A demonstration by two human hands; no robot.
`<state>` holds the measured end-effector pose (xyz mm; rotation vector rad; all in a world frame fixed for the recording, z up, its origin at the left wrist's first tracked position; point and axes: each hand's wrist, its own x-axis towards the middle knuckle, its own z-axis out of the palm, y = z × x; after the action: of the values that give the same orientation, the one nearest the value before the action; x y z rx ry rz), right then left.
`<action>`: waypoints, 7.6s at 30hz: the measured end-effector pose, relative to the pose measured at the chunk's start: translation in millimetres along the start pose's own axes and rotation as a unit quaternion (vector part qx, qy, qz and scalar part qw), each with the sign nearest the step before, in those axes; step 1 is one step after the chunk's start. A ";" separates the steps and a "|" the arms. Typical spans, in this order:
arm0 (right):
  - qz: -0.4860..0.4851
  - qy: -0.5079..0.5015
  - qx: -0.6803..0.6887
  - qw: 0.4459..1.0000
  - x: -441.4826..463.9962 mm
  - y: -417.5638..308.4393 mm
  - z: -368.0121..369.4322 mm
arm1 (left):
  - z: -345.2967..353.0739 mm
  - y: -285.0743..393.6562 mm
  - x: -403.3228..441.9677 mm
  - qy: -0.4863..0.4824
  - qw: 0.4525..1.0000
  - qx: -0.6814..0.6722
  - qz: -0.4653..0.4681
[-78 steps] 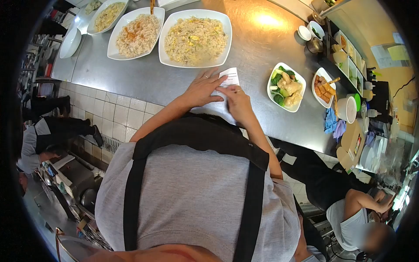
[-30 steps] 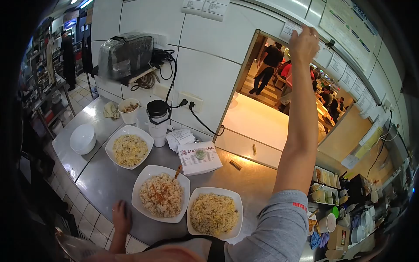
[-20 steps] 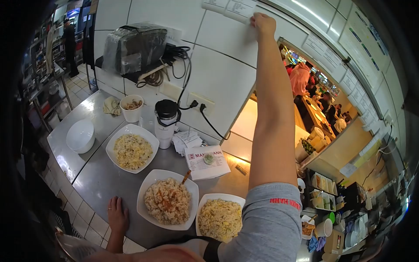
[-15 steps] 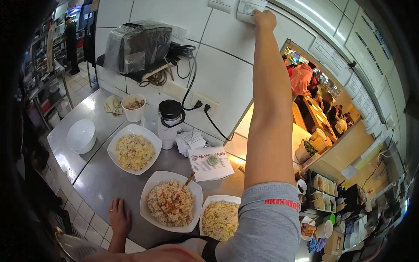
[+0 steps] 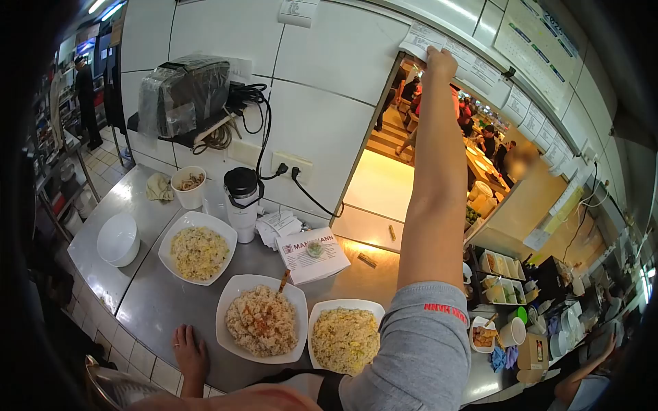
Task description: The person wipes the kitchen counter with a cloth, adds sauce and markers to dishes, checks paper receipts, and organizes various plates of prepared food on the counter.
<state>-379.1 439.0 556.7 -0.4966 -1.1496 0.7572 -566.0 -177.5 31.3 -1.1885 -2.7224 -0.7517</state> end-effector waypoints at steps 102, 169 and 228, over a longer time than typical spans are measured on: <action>0.166 -0.279 -0.380 0.866 -523.9 -100.6 -560.6 | -263.3 383.0 -170.1 0.622 0.424 -0.580 0.311; 0.082 -0.163 -0.597 0.781 -520.1 -65.9 -791.7 | -234.8 460.6 -294.7 0.416 0.212 -0.673 0.573; -0.026 -0.207 -0.681 0.702 -494.1 -35.3 -778.5 | -255.5 553.1 -184.8 -0.466 0.251 -0.525 0.666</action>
<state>257.0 63.8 3.4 -1.5649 -2.0609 -0.2345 -77.1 -99.6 431.7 2.0409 -0.3627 0.7955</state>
